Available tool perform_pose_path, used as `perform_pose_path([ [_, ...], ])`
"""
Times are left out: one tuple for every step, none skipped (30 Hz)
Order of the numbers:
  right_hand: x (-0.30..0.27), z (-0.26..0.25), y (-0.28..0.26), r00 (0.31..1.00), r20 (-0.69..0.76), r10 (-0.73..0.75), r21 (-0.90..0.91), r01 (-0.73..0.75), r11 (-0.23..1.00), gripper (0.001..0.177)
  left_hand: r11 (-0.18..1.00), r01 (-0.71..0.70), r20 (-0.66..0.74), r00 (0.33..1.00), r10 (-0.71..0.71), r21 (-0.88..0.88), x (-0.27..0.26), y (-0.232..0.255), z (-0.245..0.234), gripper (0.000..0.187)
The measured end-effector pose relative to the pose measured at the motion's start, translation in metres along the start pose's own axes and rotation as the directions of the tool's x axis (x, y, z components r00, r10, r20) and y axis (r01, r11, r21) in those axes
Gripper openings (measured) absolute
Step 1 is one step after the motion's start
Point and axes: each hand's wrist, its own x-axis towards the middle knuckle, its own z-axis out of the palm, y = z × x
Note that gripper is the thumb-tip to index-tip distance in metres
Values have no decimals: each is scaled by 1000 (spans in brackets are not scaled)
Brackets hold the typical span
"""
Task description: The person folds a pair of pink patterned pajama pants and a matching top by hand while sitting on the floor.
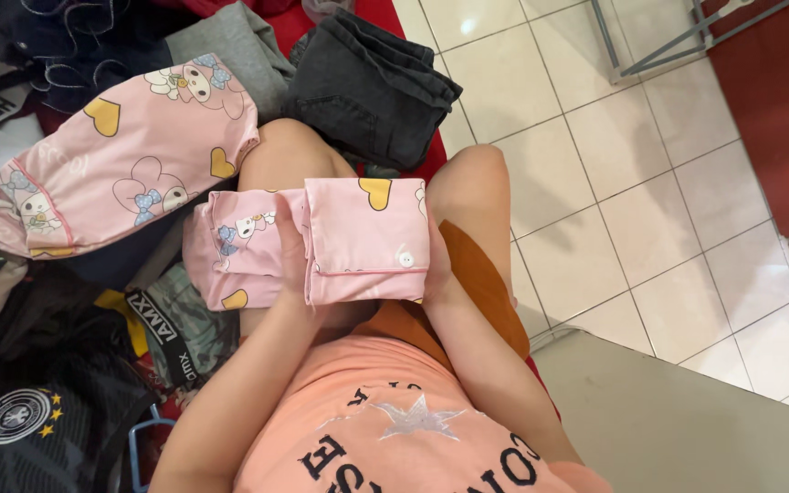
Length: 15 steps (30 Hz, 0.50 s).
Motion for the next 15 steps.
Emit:
perform_pose_path([
  [1, 4, -2, 1000, 20, 10, 11, -10, 1000, 70, 1000, 15, -9, 1000, -14, 12, 2, 3, -6, 82],
  [1, 6, -2, 999, 36, 22, 27, -23, 999, 71, 995, 9, -28, 1000, -6, 104, 2, 7, -12, 72],
  [2, 8, -1, 998, 52, 33, 43, -35, 998, 72, 981, 5, -46, 999, 4, 195, 3, 11, -17, 64],
  [1, 10, -1, 996, 83, 45, 31, -48, 998, 73, 959, 3, -64, 998, 15, 284, 2, 12, -20, 57],
  [0, 12, -2, 992, 114, 58, 19, -60, 998, 73, 920, -2, -140, 988, 62, 392, -2, 10, -20, 58],
  [1, 15, -4, 986, 151, 71, 2, -72, 997, 74, 868, -4, -202, 972, 120, 497, -6, 7, -17, 61],
  [0, 18, -2, 991, 125, 54, 17, -56, 998, 72, 804, 5, -256, 949, 184, 595, -9, 6, -14, 66],
  [-1, 21, -1, 994, 101, 38, 30, -41, 999, 70, 774, -26, -227, 949, 218, 633, -12, 5, -10, 68],
  [0, 24, 0, 997, 76, 22, 42, -26, 999, 68, 741, -57, -197, 948, 251, 669, -15, 3, -6, 71],
  [1, 25, 0, 997, 68, 19, 24, -21, 999, 68, 707, -84, -168, 945, 279, 702, -18, 1, -3, 74],
  [2, 25, 0, 998, 61, 16, 5, -16, 1000, 69, 594, -183, -60, 929, 365, 783, -17, -1, 0, 76],
  [2, 25, 0, 999, 52, 11, -12, -10, 1000, 69, 465, -275, 57, 901, 430, 842, -18, -4, 5, 79],
  [2, 24, 0, 1000, 30, 6, -19, -5, 1000, 68, 323, -360, 179, 862, 475, 875, -19, -6, 11, 82],
  [3, 22, -1, 1000, 6, 0, -27, 0, 1000, 67, 124, -354, 244, 821, 517, 927, -27, -6, 17, 81],
  [2, 21, -2, 1000, -17, -6, -35, 5, 999, 66, -78, -328, 316, 778, 542, 941, -39, -6, 24, 81],
])
